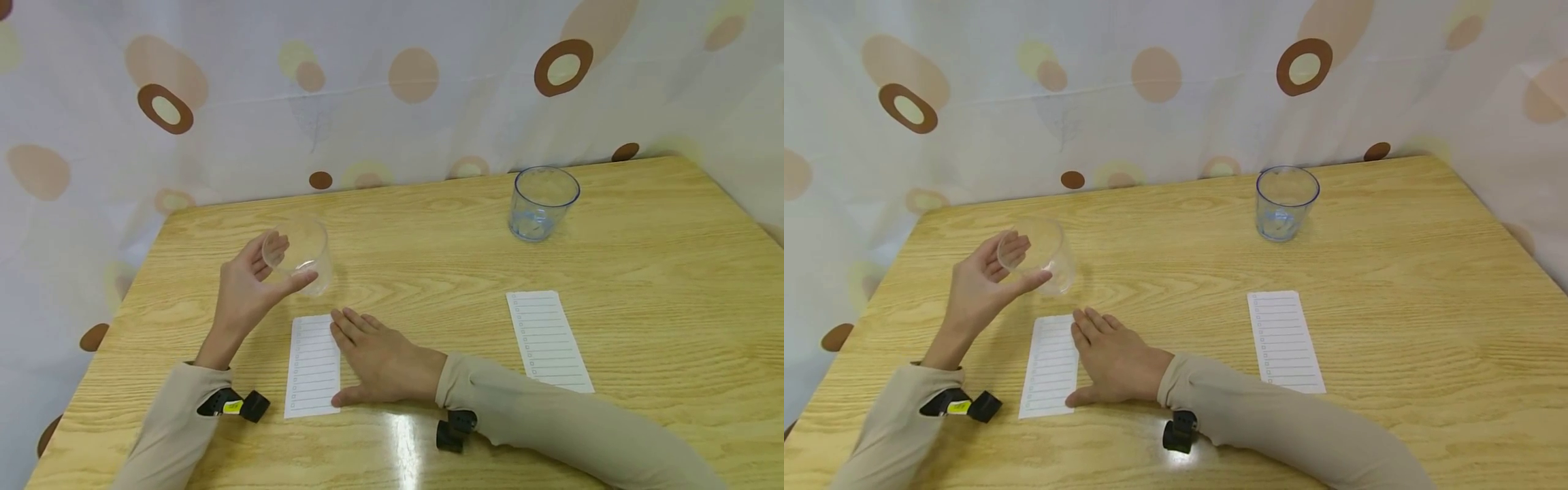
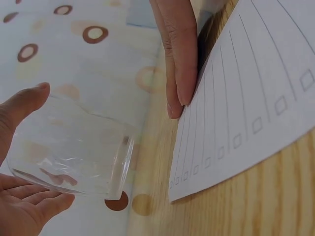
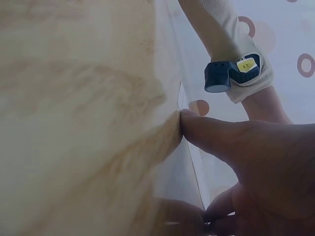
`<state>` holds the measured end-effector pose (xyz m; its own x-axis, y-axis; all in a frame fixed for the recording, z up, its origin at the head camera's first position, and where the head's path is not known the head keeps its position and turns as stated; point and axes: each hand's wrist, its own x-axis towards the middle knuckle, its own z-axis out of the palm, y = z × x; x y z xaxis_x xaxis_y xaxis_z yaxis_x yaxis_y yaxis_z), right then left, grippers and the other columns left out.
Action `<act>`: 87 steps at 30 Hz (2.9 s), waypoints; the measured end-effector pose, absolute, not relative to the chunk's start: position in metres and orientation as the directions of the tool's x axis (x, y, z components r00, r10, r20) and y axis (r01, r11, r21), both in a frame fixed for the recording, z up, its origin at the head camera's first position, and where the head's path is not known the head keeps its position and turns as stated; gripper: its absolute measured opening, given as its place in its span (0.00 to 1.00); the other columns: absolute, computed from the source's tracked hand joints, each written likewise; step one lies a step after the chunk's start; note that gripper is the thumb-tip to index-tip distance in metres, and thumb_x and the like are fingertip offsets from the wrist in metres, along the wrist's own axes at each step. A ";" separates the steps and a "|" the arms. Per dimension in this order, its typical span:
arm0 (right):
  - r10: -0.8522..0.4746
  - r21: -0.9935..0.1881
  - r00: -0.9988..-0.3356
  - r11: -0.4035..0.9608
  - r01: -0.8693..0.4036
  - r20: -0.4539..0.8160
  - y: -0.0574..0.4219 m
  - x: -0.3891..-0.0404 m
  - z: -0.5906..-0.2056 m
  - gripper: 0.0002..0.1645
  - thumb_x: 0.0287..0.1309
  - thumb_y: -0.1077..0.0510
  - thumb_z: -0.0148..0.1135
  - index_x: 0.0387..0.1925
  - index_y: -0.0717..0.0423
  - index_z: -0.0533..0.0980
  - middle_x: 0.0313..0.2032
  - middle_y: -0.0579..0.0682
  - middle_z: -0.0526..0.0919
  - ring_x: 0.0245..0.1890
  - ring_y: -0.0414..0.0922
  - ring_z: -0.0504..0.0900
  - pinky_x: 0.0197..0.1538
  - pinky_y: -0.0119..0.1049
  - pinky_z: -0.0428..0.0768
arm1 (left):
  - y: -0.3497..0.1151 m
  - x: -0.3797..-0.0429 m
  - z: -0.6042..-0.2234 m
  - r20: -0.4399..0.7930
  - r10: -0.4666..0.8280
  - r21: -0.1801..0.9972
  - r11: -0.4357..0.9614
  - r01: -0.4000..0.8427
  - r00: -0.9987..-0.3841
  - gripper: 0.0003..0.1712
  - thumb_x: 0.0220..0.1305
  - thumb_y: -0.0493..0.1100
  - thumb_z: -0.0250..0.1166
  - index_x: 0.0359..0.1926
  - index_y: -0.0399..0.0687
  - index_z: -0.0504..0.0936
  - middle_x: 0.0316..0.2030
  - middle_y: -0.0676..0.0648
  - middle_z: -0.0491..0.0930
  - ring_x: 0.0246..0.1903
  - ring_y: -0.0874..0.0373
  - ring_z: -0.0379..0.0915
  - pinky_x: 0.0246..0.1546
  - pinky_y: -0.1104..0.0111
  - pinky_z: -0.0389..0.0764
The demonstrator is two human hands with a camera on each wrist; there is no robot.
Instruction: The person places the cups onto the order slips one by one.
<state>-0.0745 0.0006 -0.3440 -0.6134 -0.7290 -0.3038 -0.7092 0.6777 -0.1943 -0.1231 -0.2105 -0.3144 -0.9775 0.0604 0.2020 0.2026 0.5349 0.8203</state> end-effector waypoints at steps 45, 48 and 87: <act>-0.728 -0.204 -0.621 0.682 -0.703 -0.292 0.000 -0.074 -0.345 0.61 0.57 0.26 0.53 0.74 0.63 0.45 0.75 0.57 0.38 0.75 0.50 0.37 0.74 0.41 0.43 | -0.208 -0.038 -0.317 0.161 0.094 0.813 0.552 0.186 -0.982 0.46 0.45 0.42 0.80 0.64 0.38 0.69 0.57 0.42 0.77 0.57 0.47 0.73 0.54 0.80 0.71; -0.725 -0.202 -0.623 0.684 -0.701 -0.293 -0.001 -0.074 -0.346 0.62 0.57 0.26 0.53 0.75 0.62 0.44 0.75 0.56 0.38 0.75 0.50 0.37 0.74 0.41 0.43 | -0.207 -0.031 -0.317 0.175 0.101 0.814 0.544 0.202 -0.979 0.45 0.44 0.40 0.80 0.63 0.38 0.70 0.56 0.41 0.77 0.57 0.45 0.74 0.52 0.84 0.70; -0.726 -0.179 -0.619 0.680 -0.711 -0.298 0.000 -0.074 -0.345 0.61 0.57 0.25 0.51 0.75 0.62 0.45 0.75 0.56 0.37 0.75 0.49 0.36 0.74 0.41 0.43 | -0.211 -0.022 -0.336 0.195 0.114 0.851 0.475 0.226 -0.974 0.48 0.41 0.33 0.80 0.65 0.34 0.66 0.57 0.38 0.75 0.58 0.45 0.71 0.54 0.81 0.70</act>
<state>-0.0744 0.0002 -0.3450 -0.6191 -0.7264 -0.2985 -0.7112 0.6798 -0.1791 -0.0219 -0.2106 -0.3364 -0.9741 0.1142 0.1950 0.2259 0.4748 0.8506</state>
